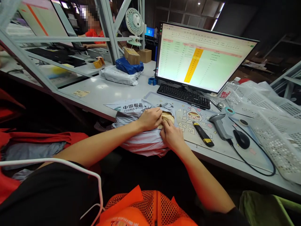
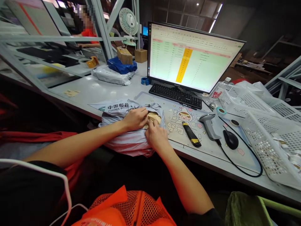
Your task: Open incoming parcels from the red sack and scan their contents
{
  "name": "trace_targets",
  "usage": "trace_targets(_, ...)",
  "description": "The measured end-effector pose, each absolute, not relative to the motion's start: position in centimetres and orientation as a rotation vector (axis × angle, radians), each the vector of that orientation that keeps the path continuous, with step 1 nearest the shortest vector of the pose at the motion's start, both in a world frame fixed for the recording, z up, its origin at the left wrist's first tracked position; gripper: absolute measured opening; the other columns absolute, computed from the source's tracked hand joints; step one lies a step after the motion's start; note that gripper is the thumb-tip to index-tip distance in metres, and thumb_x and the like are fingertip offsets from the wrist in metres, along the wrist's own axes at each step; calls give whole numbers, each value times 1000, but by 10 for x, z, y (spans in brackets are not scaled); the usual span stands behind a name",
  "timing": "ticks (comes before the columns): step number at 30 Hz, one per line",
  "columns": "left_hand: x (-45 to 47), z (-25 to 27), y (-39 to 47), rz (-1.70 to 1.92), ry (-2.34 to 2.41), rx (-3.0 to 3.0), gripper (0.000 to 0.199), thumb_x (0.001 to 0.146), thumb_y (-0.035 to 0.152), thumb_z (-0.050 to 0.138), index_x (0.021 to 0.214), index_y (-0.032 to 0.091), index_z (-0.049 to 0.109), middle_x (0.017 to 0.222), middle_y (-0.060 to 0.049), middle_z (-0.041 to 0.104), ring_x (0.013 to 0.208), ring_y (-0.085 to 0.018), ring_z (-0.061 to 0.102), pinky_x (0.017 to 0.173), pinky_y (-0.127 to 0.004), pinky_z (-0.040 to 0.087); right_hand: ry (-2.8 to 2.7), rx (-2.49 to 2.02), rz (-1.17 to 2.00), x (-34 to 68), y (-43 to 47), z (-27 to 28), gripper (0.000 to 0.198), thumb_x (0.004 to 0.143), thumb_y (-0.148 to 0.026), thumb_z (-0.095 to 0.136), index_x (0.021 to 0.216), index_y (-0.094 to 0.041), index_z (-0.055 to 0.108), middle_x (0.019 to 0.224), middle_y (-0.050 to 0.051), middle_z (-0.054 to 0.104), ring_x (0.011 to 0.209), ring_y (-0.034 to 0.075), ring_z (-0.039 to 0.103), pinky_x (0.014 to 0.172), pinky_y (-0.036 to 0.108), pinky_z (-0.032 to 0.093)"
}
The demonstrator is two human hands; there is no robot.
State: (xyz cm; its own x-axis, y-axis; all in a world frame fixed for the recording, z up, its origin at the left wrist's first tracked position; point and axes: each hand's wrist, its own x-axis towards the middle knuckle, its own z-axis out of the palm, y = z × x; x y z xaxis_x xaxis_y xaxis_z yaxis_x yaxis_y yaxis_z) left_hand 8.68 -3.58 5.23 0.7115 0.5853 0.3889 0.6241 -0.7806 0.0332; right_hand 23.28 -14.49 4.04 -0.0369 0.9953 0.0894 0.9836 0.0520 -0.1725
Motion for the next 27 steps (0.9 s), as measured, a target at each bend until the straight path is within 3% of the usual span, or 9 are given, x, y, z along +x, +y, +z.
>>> trace_targets(11,88,55,-27,-1152,-1259,-2879,16,89,27,65,76,20,58,78,-4,66,70,-19,58,68,-31,41,-2055,-1952,267,238,-143,43,55,102,-33,38,155,-24,50,139,13,65,97,31,71,87,46,55)
trace_targets(15,84,64,-24,-1171,-1324,-2996,19,87,33,68,75,18,63,76,-3,68,69,-18,58,68,-31,41,-2037,-1894,274,241,-143,43,70,99,-31,41,168,-27,32,155,12,57,104,32,71,90,47,55)
trace_targets(20,85,66,-25,-1112,-1301,-2958,19,90,33,65,78,18,63,81,-5,70,72,-19,59,71,-32,43,-2086,-1885,261,241,-141,49,73,100,-30,41,172,-27,28,155,12,57,108,32,71,92,46,55)
trace_targets(23,86,63,-24,-1058,-1245,-2920,18,92,31,63,79,19,61,84,-6,69,77,-21,62,74,-32,46,-2097,-1885,268,242,-136,53,71,101,-31,43,171,-27,31,153,14,59,111,33,71,93,47,55)
trace_targets(27,85,56,-27,-903,-1101,-2863,11,96,24,58,87,19,62,95,-8,68,84,-22,65,75,-33,47,-2089,-1927,303,244,-126,58,59,101,-32,43,159,-29,51,134,15,71,110,36,71,92,48,53)
